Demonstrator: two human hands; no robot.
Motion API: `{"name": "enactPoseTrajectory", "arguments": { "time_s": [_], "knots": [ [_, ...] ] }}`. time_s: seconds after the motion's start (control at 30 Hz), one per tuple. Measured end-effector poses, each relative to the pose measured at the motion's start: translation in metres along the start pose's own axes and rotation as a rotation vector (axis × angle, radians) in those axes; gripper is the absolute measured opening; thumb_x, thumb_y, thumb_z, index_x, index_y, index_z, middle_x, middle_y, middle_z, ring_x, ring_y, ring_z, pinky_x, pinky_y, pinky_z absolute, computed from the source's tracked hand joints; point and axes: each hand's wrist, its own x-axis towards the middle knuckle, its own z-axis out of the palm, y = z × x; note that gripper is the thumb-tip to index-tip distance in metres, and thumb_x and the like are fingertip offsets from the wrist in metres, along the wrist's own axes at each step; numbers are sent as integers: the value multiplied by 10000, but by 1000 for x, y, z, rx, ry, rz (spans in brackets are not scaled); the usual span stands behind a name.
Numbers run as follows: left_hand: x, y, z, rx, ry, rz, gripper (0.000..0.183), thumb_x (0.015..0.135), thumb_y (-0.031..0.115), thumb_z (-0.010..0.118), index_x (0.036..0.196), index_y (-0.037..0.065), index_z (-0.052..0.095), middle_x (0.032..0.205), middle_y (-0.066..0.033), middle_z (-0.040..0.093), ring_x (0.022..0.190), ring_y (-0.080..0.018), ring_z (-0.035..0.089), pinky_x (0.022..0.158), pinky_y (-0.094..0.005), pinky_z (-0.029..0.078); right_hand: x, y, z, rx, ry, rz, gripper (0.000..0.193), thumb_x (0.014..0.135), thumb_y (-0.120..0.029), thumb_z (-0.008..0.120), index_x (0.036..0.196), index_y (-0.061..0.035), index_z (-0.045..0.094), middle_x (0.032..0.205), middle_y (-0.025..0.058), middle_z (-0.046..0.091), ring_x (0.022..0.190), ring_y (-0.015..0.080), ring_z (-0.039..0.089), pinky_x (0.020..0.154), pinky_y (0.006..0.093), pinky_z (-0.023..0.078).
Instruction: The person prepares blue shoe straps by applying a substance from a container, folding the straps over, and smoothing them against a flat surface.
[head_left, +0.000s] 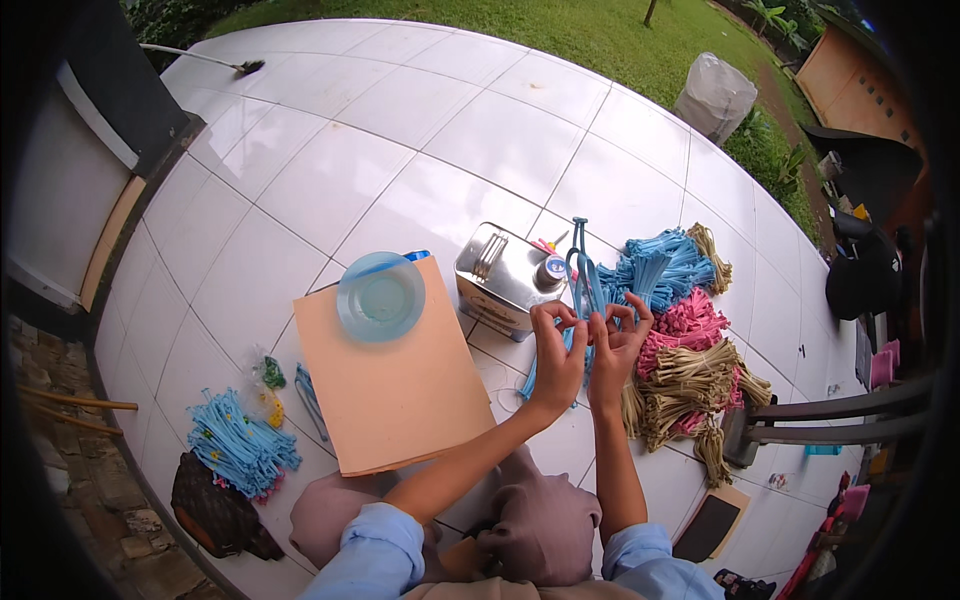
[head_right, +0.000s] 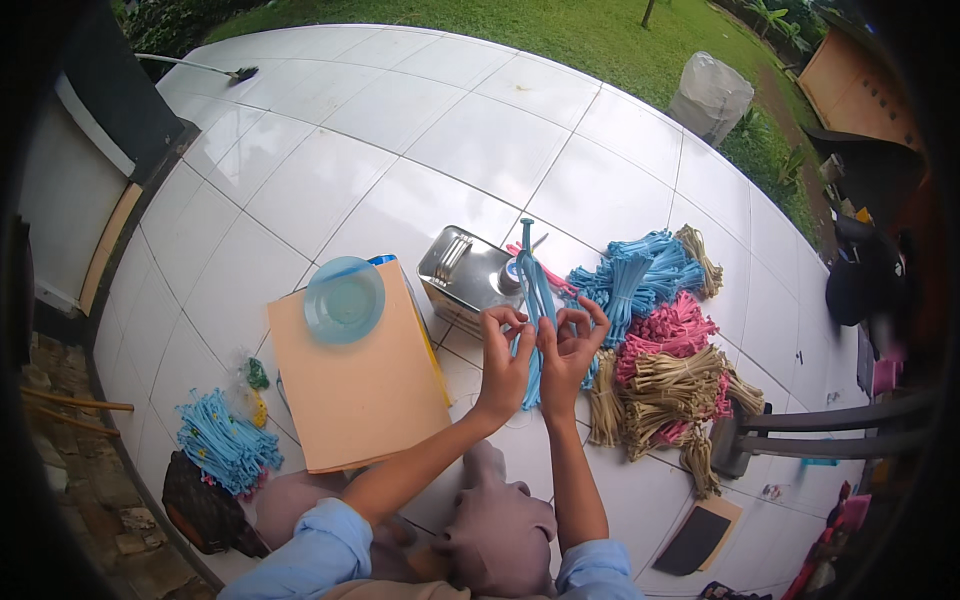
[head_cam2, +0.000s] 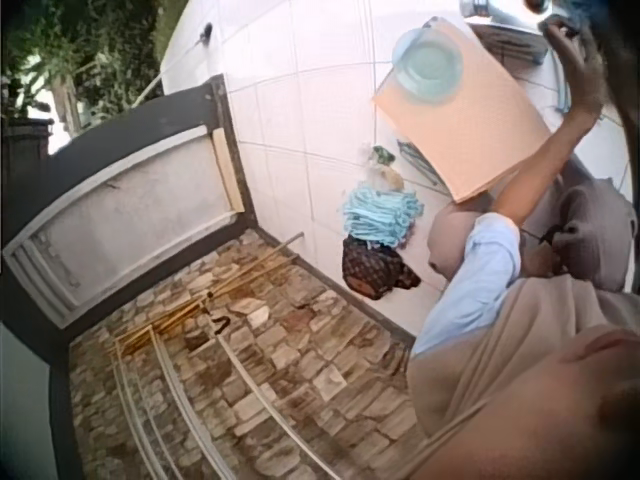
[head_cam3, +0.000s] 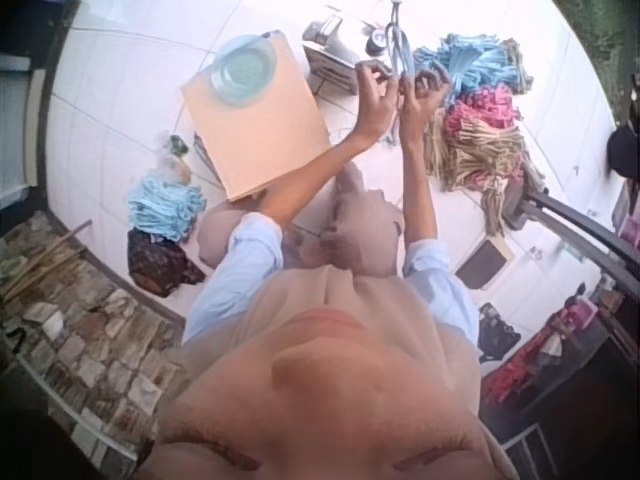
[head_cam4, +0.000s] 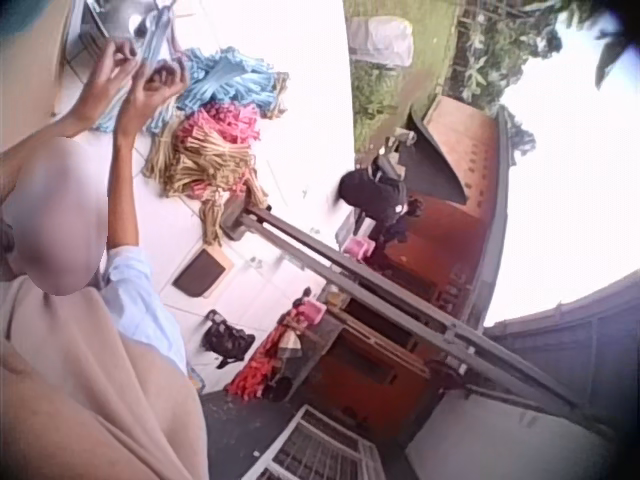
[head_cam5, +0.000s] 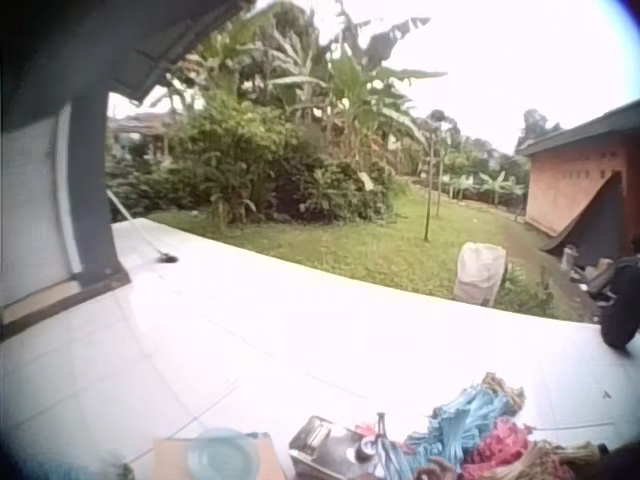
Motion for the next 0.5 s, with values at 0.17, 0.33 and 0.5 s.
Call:
{"name": "enactPoseTrajectory", "arguments": {
  "time_s": [0.17,0.33,0.5],
  "knots": [
    [36,68,-41,275,125,528,198,744,-60,432,889,6,315,931,-153,301,898,-281,328,810,-401,285,9,-38,48,0,-195,-61,499,846,39,591,1243,-53,303,918,24,439,806,54,464,668,168,385],
    [47,128,-116,687,-89,813,450,607,-77,507,1017,63,386,1156,-154,399,1074,-322,378,929,-453,270,12,-60,74,-17,-497,-65,522,838,1,622,1239,-29,289,866,16,450,778,46,471,675,178,403],
    [10,190,-164,1314,-220,751,479,736,75,633,1173,80,435,1135,-94,489,1105,-237,464,985,-437,334,-12,-95,103,-155,-861,-123,604,799,-4,667,1278,-46,301,881,43,501,838,103,553,756,228,457]
  ]
}}
